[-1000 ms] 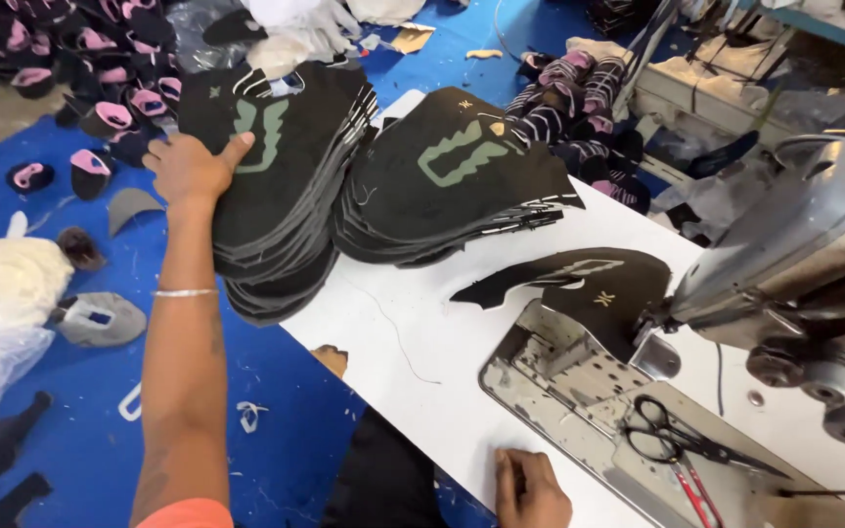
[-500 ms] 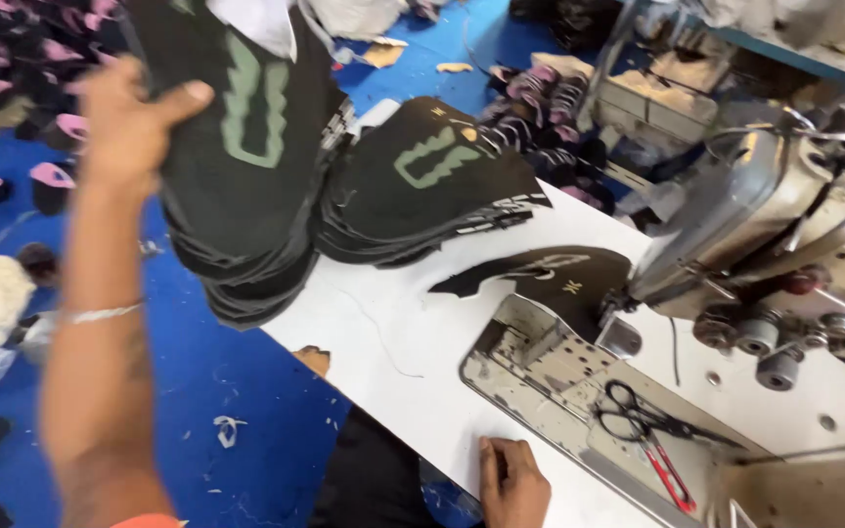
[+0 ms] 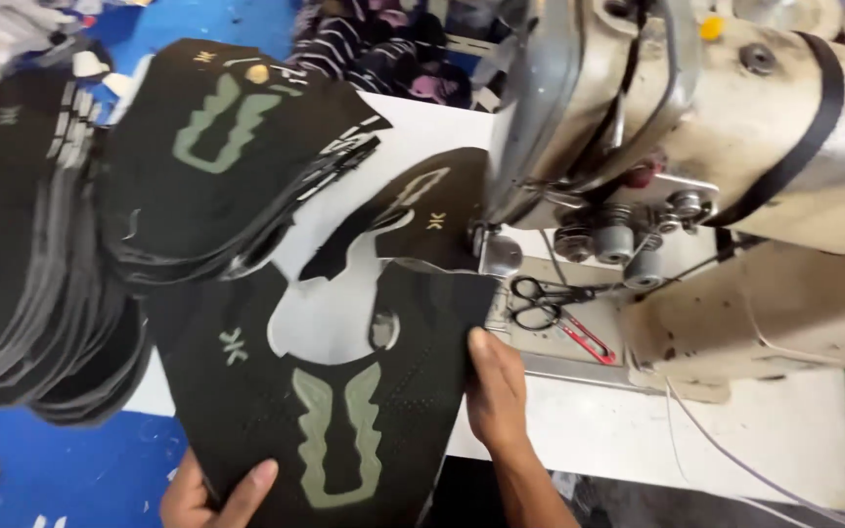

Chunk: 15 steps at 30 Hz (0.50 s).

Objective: The person repeatedly picks black shoe insole parts from a stack, aligns them under the presser foot of an industrial sewing machine, and sews along the edges. After each stitch, the person removes the part and places it on a growing pile of finished pieces. The process is repeated for multiple insoles throughout the clip.

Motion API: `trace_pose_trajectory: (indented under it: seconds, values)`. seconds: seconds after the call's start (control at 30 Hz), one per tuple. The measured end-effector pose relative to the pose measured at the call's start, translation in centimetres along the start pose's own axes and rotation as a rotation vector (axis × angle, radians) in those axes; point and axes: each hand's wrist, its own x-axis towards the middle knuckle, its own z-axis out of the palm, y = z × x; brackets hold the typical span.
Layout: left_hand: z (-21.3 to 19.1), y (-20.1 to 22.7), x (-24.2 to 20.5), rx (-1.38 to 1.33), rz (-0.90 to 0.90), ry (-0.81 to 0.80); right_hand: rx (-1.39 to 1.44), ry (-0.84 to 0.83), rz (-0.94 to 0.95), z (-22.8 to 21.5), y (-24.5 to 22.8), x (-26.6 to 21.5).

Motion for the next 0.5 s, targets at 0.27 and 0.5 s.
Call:
trace_pose_trajectory:
  seconds: [0.27,0.5]
  values:
    - [0.8,-3.8,-0.5,-0.141,-0.087,0.003,-0.174,0.123,0.004,1.5,-1.0,1.8]
    - [1.2,-2.8,1.1,-0.018,-0.055,-0.015,-0.269,0.178,-0.026,2.2,-1.8,2.7]
